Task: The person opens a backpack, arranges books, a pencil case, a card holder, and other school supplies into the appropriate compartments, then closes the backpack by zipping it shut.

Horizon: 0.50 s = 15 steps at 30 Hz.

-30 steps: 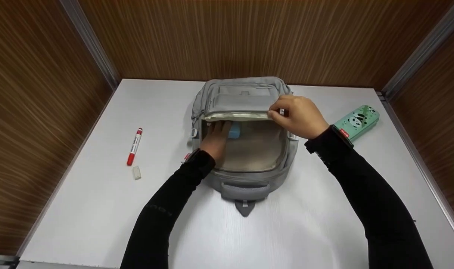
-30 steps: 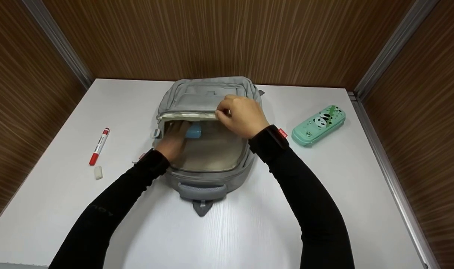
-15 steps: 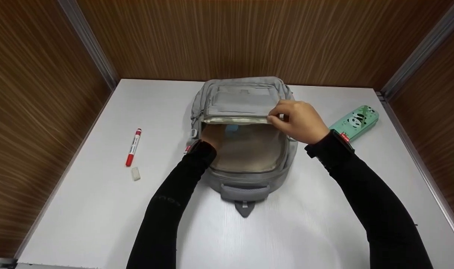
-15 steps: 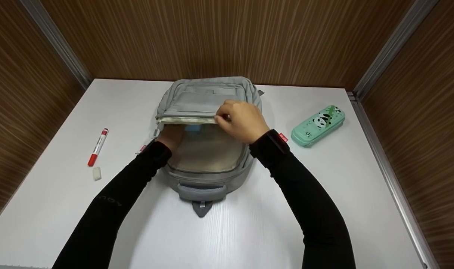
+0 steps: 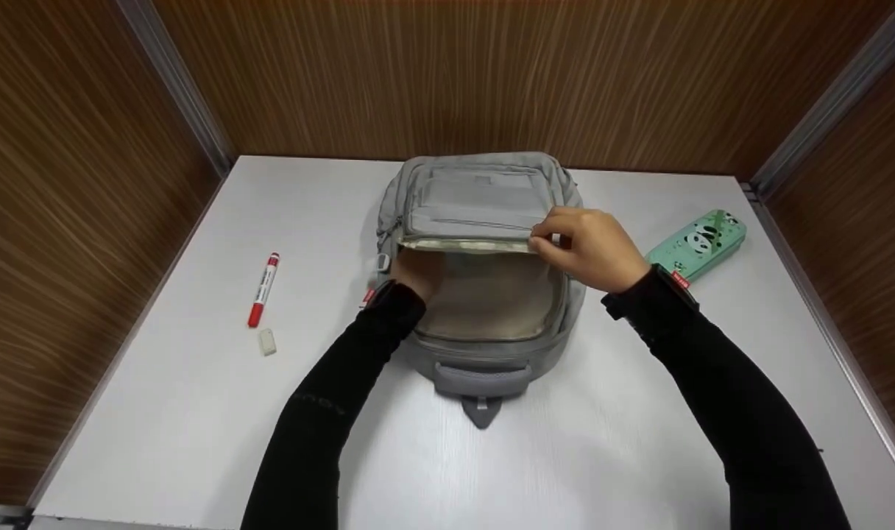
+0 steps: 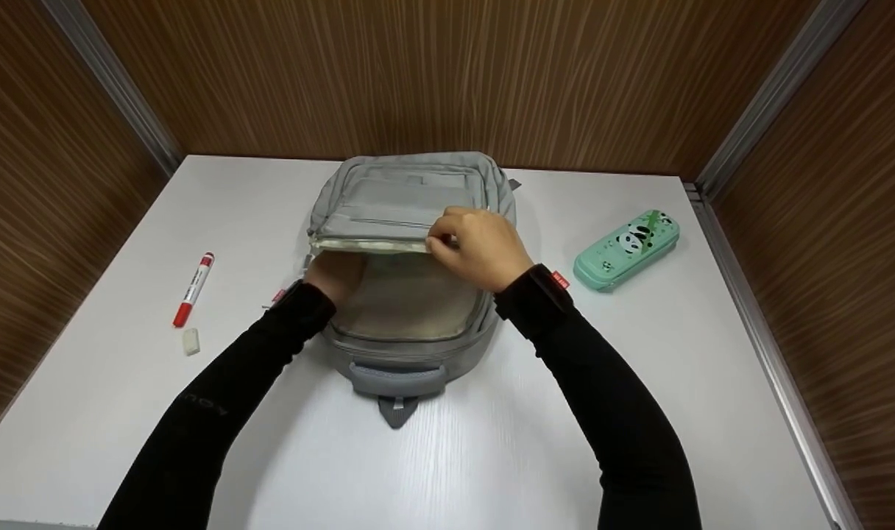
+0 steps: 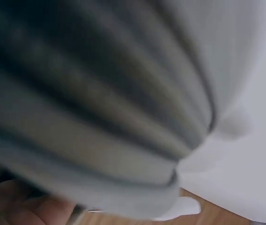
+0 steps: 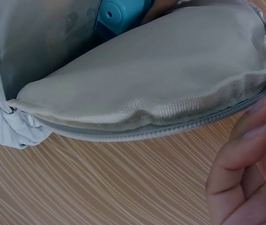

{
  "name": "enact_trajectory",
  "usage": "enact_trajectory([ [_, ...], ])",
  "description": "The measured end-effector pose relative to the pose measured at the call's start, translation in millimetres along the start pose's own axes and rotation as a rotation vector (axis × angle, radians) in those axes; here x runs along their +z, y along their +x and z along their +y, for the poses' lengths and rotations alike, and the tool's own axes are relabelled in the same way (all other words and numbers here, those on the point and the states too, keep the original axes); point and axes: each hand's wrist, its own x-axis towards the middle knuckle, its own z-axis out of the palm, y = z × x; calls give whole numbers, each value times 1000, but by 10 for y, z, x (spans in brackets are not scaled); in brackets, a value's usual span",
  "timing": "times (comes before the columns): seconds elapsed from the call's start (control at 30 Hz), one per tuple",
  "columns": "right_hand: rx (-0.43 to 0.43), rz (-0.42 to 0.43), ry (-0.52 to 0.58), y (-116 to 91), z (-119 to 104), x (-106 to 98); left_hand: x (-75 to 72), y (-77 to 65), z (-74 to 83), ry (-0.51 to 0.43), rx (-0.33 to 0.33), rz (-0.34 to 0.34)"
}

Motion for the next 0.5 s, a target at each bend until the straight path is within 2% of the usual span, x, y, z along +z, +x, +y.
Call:
enact_trajectory([
  [0.1, 0, -18, 17, -19, -5, 36, -94, -214, 12, -99, 117, 132],
  [0.2, 0, -39, 26, -42, -11, 73, -172, -430, 31, -163, 234, 204],
  [0.3, -1, -52, 26, -79, -4, 110, -304, -622, 69, -185, 405, 243],
  [0.33, -3, -56, 26, -93, 1, 123, -351, -666, 78, -182, 476, 276],
  [0.4, -9, -70, 24, -119, 5, 144, -433, -717, 79, -160, 619, 437],
  [0.43, -12, -77, 24, -132, 11, 156, -475, -732, 73, -146, 669, 532],
  [0.5, -18, -93, 29, -154, 18, 175, -555, -733, 49, -122, 693, 701],
])
